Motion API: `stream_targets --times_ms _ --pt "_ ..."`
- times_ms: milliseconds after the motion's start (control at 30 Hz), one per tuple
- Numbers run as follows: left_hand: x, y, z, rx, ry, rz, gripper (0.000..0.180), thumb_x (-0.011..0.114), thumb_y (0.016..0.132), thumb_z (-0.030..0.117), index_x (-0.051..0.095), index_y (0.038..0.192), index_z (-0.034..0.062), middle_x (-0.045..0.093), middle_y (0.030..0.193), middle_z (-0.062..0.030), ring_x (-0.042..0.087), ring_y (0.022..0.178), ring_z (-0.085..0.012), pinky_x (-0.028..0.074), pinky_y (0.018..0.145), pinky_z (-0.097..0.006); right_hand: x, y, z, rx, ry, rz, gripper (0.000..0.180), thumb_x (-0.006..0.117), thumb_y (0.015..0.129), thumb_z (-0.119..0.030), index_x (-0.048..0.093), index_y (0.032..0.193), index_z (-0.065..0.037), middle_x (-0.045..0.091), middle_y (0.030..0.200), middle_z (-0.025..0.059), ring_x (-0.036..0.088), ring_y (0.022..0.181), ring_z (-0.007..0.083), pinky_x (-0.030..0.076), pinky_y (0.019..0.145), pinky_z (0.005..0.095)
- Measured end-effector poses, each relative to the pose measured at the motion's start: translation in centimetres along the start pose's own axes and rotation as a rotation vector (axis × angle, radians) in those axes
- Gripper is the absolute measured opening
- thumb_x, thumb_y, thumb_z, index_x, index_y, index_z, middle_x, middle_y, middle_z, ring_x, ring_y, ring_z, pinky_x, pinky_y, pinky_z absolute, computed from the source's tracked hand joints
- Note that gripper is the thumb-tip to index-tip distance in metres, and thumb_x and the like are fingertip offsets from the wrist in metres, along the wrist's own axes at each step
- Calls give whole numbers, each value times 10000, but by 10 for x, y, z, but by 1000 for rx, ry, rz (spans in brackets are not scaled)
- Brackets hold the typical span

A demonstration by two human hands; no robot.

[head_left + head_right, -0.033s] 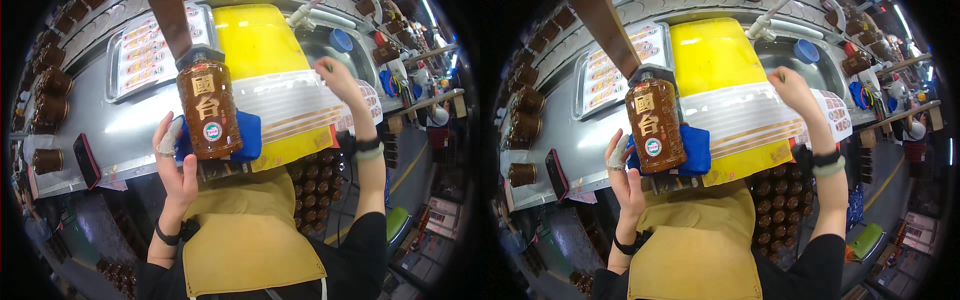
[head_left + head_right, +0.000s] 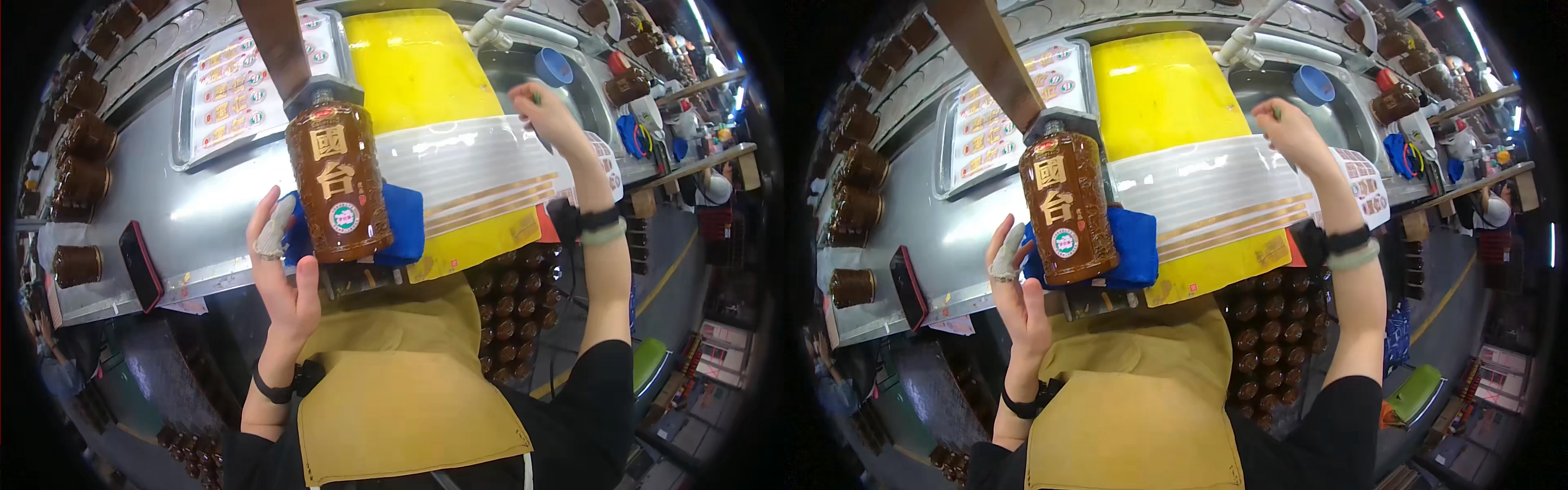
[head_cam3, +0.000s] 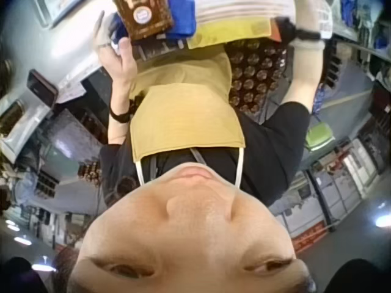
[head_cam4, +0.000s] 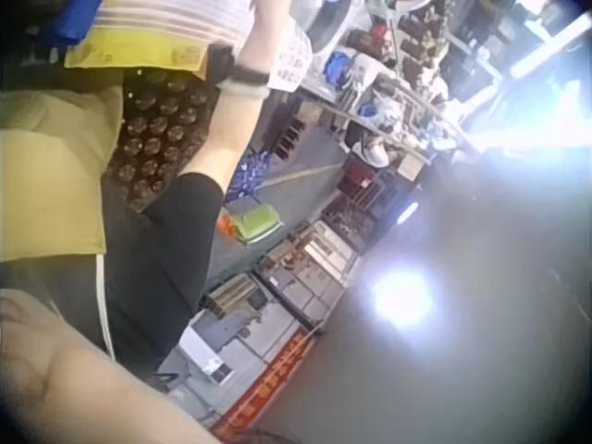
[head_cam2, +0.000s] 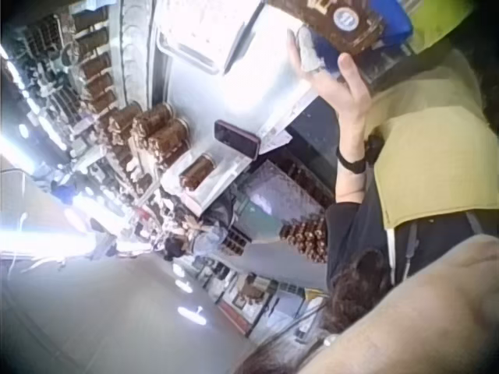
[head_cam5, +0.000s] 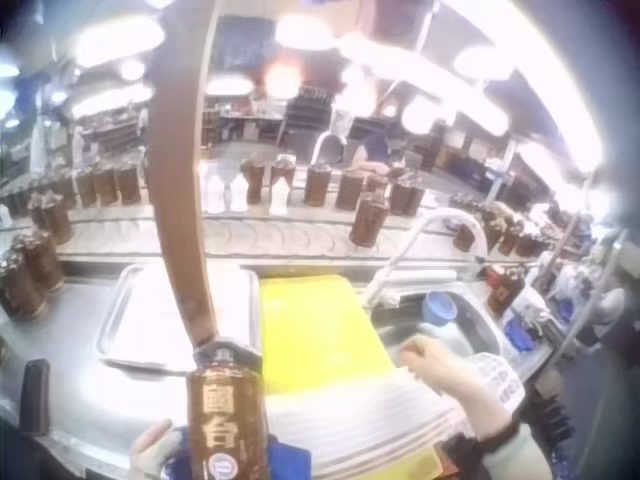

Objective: Applying and smoothing adhesive labels on ceramic liquor bottles at a manufacturing production line.

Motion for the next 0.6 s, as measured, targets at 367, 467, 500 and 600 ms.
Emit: stream_targets --times_ms 367,467,500,600 --pt "-28 -9 -9 -124 71 94 561 436 1061 352 435 1460 -43 391 1526 -208 442 1382 -304 440 1079 -438 22 137 181 522 577 -96 169 540 824 -26 590 984 -9 597 816 73 608 729 233 522 658 394" --pt "-26 -6 -9 -104 97 102 530 401 1077 339 438 1456 -29 397 1527 -202 460 1367 -301 453 1071 -443 11 101 95 442 980 -139 159 492 848 11 516 1004 -7 530 772 67 533 641 200 502 607 329" --pt "-22 -3 -8 -77 106 86 509 370 1092 335 442 1452 -17 403 1528 -198 481 1351 -299 467 1060 -447 8 88 79 400 1041 -265 172 495 845 19 516 1015 1 536 789 69 536 651 191 503 612 323" --pt "-16 1 -8 -74 76 100 512 356 1095 341 440 1455 -13 412 1523 -190 490 1338 -303 473 1054 -449 11 32 9 377 1051 -390 213 494 841 32 527 1051 28 552 826 80 543 669 179 511 622 318"
Point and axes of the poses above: each hand's wrist, its own y-axis towards the middle knuckle, its own x-axis out of the palm, z = x × y, the point moved 9 cm from there along y, towards the middle knuckle
